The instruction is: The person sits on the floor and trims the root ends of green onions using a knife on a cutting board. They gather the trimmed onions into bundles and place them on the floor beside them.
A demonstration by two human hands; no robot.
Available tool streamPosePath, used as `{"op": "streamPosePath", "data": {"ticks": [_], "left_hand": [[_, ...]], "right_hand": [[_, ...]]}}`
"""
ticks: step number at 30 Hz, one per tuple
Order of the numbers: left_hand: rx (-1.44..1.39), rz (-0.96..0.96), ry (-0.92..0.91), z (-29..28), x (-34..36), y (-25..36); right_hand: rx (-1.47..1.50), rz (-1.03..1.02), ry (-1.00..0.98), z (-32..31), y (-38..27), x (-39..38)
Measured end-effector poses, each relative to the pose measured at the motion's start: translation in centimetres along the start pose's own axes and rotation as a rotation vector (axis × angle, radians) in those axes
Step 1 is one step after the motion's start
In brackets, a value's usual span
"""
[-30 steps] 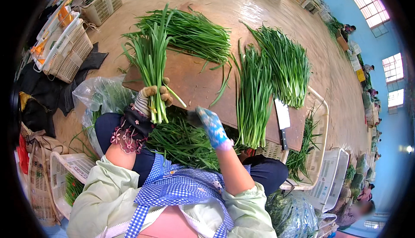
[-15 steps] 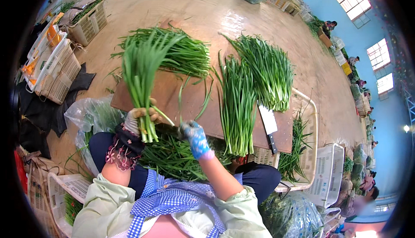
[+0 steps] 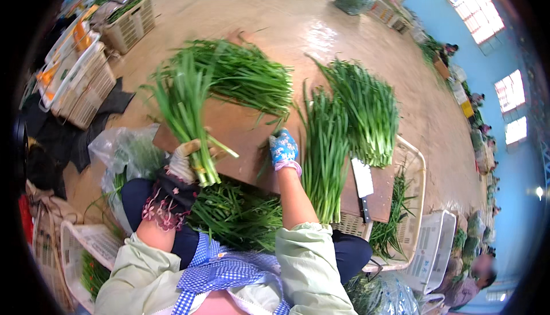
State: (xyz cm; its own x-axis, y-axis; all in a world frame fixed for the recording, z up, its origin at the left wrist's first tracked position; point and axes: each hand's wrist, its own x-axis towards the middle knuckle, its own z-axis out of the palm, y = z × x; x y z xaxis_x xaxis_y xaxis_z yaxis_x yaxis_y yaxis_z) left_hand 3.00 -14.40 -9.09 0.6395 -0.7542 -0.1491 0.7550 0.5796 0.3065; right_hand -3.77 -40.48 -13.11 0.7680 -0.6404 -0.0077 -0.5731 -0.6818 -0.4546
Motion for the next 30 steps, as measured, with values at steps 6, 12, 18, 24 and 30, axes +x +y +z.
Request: {"op": "streamPosePath", "data": {"ticks": [6, 12, 18, 24, 30], "left_hand": [[-0.074, -0.237, -0.012, -1.0, 0.6, -1.0], [0.002, -0.329, 0.167, -0.3, -1.7, -3.8], [0.230, -0.611, 0.212, -1.4, -6.7, -7.9], [0.192, -0.695, 0.254, -0.5, -11.0, -9.1], [0.721, -0.277, -0.052, -0.7, -11.8, -8.4]], "right_hand": [[0.545, 0.026, -0.396, -0.2, -6.3, -3.8], [1.292, 0.305, -0.749, -2.5, -4.3, -7.5], [1.336, 0.520, -1.091, -1.8, -6.1, -11.7], [1.575, 0.255, -1.258, 0.7, -4.3, -14.9], [1.215, -0.109, -0.969, -2.5, -5.4, -15.4]]}}
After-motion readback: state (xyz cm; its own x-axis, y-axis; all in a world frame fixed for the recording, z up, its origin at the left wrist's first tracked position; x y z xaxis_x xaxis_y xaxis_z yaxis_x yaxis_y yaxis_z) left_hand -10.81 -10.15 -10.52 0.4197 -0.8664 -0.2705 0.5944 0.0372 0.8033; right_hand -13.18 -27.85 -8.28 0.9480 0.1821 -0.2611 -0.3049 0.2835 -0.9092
